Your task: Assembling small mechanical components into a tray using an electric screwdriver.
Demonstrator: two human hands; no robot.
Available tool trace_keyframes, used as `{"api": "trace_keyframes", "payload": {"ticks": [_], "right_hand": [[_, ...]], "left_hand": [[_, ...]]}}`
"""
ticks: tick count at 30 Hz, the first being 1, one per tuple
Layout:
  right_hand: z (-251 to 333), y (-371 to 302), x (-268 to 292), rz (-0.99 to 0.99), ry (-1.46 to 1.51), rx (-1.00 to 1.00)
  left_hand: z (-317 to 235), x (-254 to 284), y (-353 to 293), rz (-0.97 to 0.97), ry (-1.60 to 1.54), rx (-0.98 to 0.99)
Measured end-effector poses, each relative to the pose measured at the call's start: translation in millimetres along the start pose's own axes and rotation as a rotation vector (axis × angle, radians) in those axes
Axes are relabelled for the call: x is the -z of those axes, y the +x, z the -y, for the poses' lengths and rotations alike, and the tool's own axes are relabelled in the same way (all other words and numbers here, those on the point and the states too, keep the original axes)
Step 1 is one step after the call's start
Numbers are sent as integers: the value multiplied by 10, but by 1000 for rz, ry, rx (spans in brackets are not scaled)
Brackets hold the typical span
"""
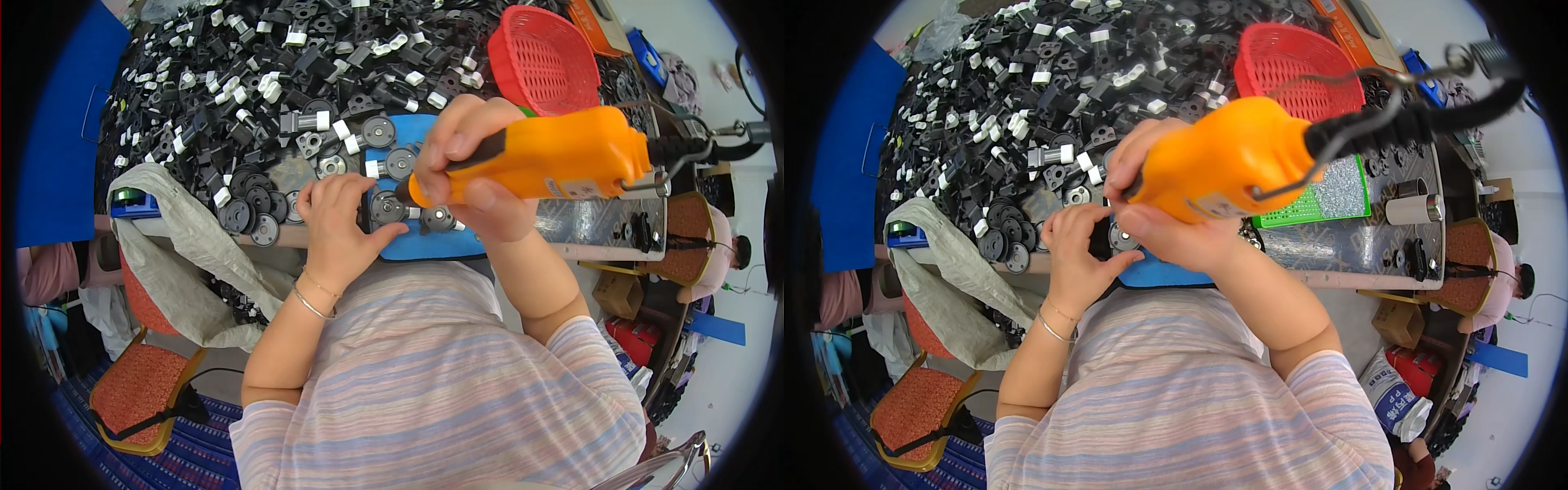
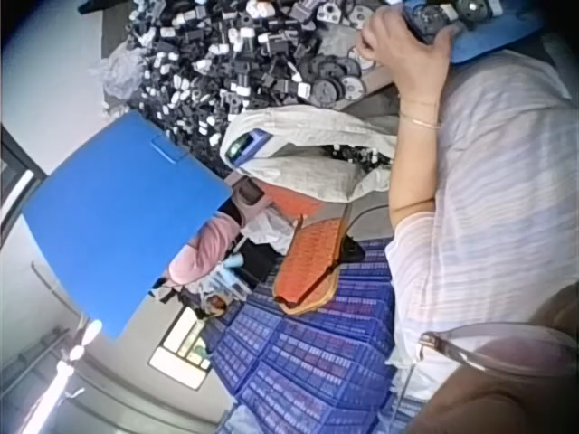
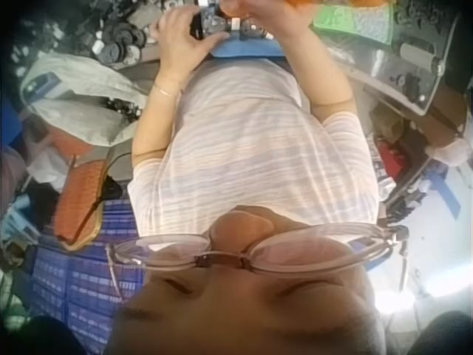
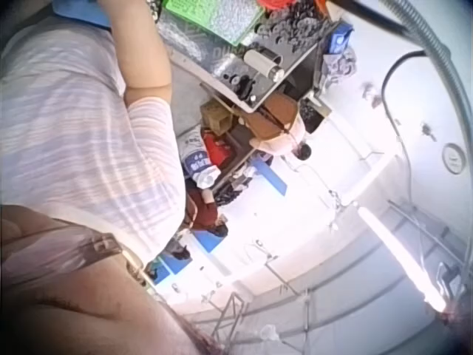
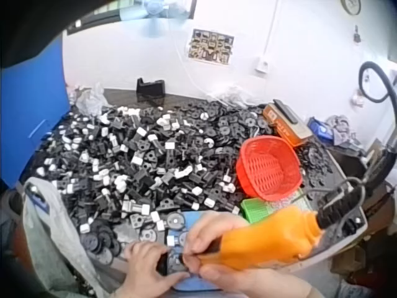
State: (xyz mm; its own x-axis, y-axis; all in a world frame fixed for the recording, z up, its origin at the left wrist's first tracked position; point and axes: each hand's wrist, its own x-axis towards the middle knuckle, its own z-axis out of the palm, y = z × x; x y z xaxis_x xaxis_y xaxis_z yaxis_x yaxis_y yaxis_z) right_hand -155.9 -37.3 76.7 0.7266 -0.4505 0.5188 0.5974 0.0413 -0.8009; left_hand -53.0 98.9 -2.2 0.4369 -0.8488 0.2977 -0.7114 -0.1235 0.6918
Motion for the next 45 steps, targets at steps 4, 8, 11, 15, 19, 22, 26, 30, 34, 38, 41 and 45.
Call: {"api": "trace_keyframes", "payload": {"ticks": [4,8,11,15,19,22,26,30,34,38,41,45], "right_hand": [[-126,17,-2,27,-16,12],[-227,5,-25,29,-33,14],[-225,17,-31,71,-35,-14],[-229,26,-52,164,-291,-79],[-332,47,-16,181,-307,-12],[-284,81,-16,151,-171,-1],[-243,8,-4,99,8,-11],[-233,-37,28,155,-27,45],[-176,39,23,209,-29,5],[-222,0,11,86,-4,14],[-190,18,15,174,-6,35],[-237,39,76,197,20,41]], "left_hand": [[62,-21,5,23,16,-33],[92,-47,0,12,18,-59],[138,-74,-6,-17,-13,-76],[161,-83,-14,-13,-3,-84],[136,-88,0,0,-8,-86],[142,-96,-2,6,-13,-61],[151,-88,-11,29,15,-62],[162,-96,-32,15,22,-66],[153,-94,-33,27,45,-71],[137,-90,-29,-2,27,-76],[137,-88,-41,-3,32,-79],[131,-95,-32,-15,24,-79]]}}
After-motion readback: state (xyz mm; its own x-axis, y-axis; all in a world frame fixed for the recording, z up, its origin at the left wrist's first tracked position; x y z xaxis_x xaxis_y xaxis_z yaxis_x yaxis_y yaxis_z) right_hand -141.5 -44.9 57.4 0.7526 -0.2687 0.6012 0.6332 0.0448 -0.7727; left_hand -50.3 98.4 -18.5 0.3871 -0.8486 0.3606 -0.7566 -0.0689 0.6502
